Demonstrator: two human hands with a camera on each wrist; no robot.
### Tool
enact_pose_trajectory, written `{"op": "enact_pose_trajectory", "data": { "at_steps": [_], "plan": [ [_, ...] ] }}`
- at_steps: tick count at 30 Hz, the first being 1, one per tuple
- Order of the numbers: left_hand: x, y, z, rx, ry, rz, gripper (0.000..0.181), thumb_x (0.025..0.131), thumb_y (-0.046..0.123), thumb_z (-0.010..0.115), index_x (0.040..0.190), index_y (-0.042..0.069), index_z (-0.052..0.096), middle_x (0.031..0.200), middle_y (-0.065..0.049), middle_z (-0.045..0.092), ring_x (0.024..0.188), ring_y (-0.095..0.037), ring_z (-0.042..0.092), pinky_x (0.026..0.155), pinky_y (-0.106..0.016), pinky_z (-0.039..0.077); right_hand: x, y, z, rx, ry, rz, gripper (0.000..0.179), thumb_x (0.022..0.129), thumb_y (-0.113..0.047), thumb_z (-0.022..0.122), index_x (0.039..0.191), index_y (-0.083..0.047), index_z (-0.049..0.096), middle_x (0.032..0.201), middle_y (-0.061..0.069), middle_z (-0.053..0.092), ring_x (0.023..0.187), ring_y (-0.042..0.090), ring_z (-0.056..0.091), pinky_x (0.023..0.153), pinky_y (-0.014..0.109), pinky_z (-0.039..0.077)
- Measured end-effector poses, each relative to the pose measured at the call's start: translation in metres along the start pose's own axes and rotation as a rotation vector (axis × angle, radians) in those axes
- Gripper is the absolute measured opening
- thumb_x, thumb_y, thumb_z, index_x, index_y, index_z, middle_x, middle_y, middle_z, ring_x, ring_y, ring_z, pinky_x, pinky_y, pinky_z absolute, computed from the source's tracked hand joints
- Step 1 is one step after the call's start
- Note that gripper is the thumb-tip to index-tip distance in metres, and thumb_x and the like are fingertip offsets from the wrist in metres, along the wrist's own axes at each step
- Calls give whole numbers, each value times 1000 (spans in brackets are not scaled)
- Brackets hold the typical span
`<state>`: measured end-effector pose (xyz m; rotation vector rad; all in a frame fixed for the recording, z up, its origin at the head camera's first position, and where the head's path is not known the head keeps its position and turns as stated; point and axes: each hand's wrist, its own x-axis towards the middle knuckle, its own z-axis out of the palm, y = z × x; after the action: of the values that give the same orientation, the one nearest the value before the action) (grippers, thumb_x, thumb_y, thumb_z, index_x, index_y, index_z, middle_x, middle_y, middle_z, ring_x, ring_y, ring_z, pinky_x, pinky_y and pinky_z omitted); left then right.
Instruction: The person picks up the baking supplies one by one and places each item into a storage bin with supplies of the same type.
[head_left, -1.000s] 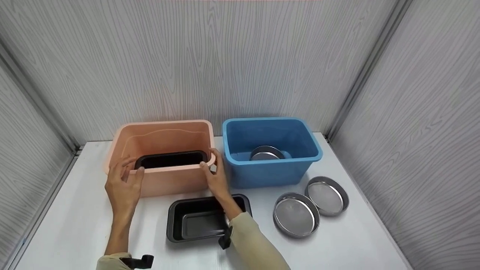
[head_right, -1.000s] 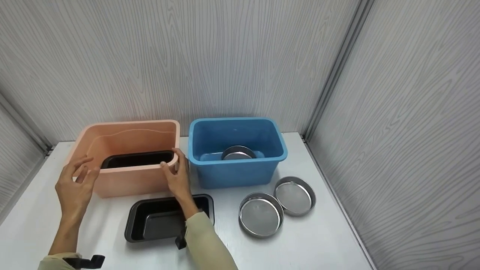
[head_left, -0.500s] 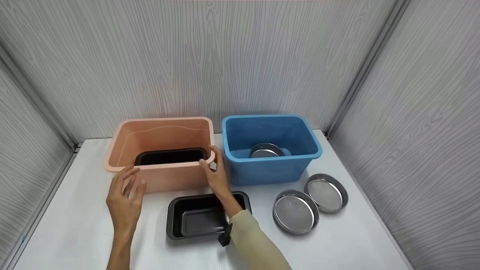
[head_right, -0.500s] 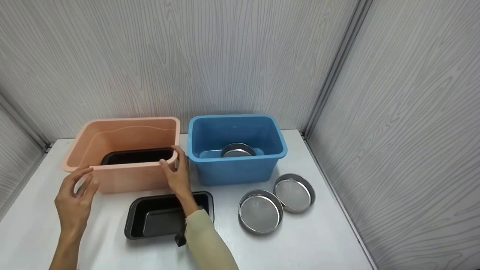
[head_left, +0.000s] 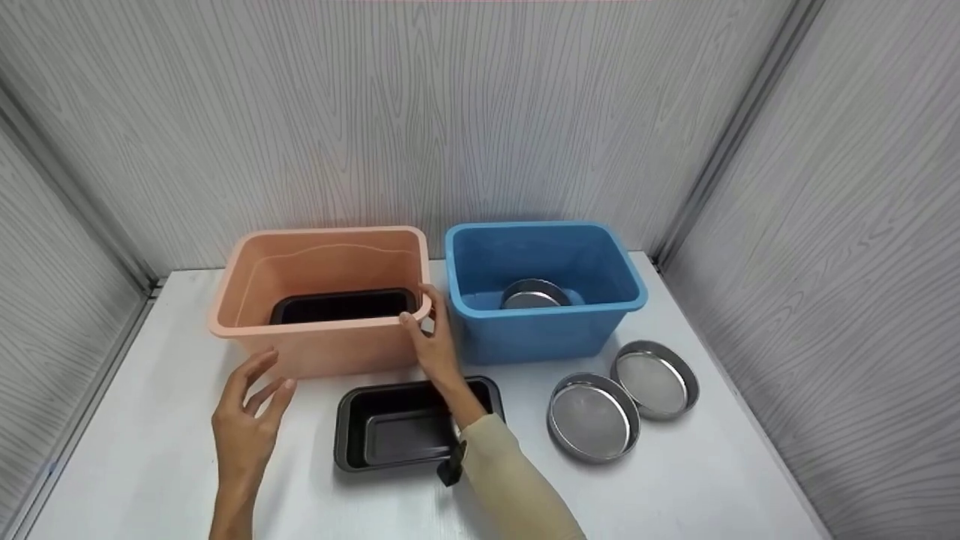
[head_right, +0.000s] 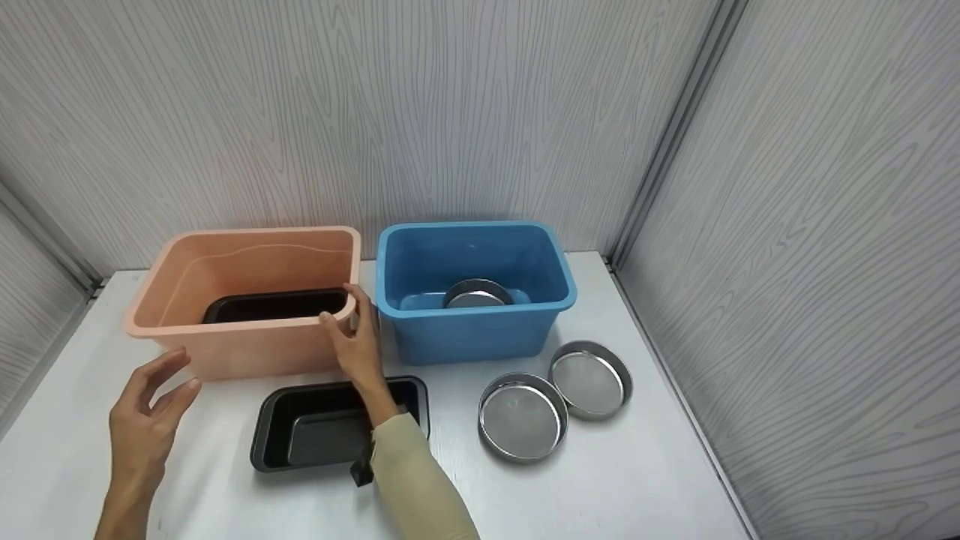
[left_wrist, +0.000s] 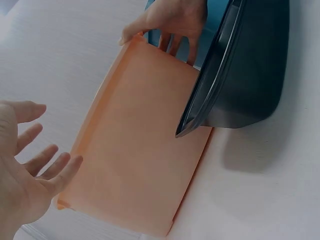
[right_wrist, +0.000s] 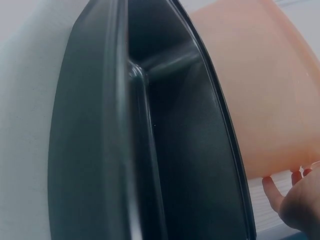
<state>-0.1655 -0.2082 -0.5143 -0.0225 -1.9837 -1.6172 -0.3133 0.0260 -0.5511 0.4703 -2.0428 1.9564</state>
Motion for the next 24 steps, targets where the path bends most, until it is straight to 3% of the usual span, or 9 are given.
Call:
{"op": "enact_pose_trajectory", "data": {
  "at_steps": [10,13,17,20,24],
  "plan": [
    [-10,-7,-1,52,-60,-12,58,90,-7,76,144,4,59,142,-5,60,127,-8,55,97,-17,52,-2,0,1,26,-15,25,60,104,-19,63,158,-12,38,163,6,37,138,30,44,101,45,49],
    [-18,-14,-4,93,-97,-55,62,89,-5,78,146,7,57,144,-2,57,127,-7,54,97,-14,51,-3,1,2,23,-13,27,60,104,-15,63,158,-12,38,163,9,37,137,32,45,99,43,50],
    [-28,-21,-9,149,-141,-133,65,91,3,80,150,13,54,147,0,54,127,-5,54,96,-12,50,-8,-19,1,37,-17,17,58,103,-11,62,157,-10,40,161,16,39,135,32,47,100,42,49],
    [-32,-24,-11,144,-161,-166,65,92,7,80,151,14,53,150,-1,52,127,-5,54,96,-11,50,-11,-37,-1,45,-16,7,57,103,-9,62,155,-5,40,159,20,40,132,33,47,99,41,48],
    [-36,-29,-10,130,-204,-207,66,94,14,80,153,16,50,154,-1,49,128,-6,53,97,-12,50,-10,-34,-1,38,-9,18,57,103,-9,62,155,-5,40,160,18,40,131,33,47,99,45,49]
  ]
}}
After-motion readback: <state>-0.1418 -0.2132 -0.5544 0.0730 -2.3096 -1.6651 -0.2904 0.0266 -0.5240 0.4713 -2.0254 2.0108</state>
